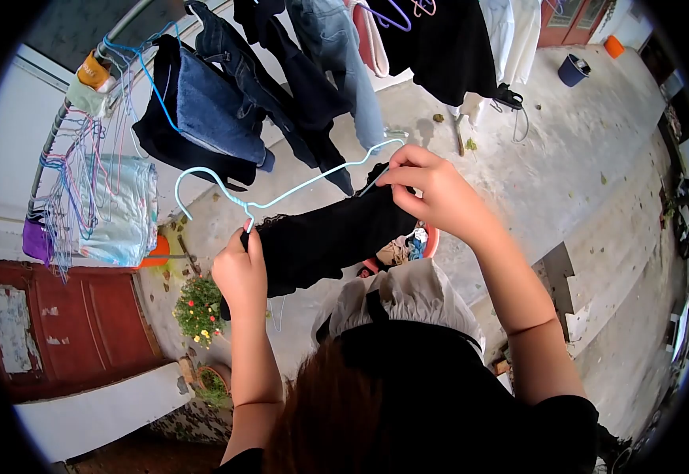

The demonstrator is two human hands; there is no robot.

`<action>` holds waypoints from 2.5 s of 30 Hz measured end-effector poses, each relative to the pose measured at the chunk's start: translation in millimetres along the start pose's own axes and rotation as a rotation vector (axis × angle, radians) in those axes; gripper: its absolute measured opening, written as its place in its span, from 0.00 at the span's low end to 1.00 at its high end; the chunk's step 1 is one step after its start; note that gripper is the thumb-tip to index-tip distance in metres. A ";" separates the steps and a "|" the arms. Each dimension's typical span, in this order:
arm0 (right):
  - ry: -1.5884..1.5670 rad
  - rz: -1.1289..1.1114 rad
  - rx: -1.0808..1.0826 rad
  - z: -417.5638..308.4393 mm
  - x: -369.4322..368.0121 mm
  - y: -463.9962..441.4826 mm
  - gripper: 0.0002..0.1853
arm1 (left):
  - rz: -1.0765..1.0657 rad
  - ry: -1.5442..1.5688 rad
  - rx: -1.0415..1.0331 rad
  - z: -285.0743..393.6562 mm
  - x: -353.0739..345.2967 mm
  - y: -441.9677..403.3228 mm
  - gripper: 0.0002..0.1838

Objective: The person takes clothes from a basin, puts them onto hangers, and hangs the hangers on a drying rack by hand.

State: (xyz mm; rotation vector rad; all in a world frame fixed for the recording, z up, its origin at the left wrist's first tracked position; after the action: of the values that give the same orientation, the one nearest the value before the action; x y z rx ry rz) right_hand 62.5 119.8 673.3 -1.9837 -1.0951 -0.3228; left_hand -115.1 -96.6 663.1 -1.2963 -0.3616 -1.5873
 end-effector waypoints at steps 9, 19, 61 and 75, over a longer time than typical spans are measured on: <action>-0.094 0.133 -0.061 12.5 24.3 1.7 0.08 | -0.149 0.319 0.189 -16.0 7.3 -7.3 0.19; -0.391 -0.263 -0.396 50.4 10.8 28.0 0.07 | -0.219 0.370 0.038 -19.2 21.2 -18.4 0.19; 0.089 0.022 0.085 -7.3 -3.1 -4.2 0.05 | -0.239 -0.022 -0.021 15.1 -1.6 -6.5 0.12; 0.119 0.087 0.177 -8.3 -1.1 -14.7 0.02 | -0.423 0.283 0.032 19.0 -0.6 -2.5 0.17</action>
State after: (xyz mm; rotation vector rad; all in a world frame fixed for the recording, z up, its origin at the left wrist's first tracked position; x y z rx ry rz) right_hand 51.5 116.9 685.8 -1.8247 -0.9263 -0.2839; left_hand -106.7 -81.1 670.7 -0.9916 -0.5025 -2.0809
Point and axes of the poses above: each hand's wrist, its own y-axis away from the middle knuckle, its own x-axis out of the back of the hand, z = x × y, the point moved 9 cm from there along -y, towards the middle knuckle, and after that the axes turned 9 degrees about x, right-handed, at the moved point
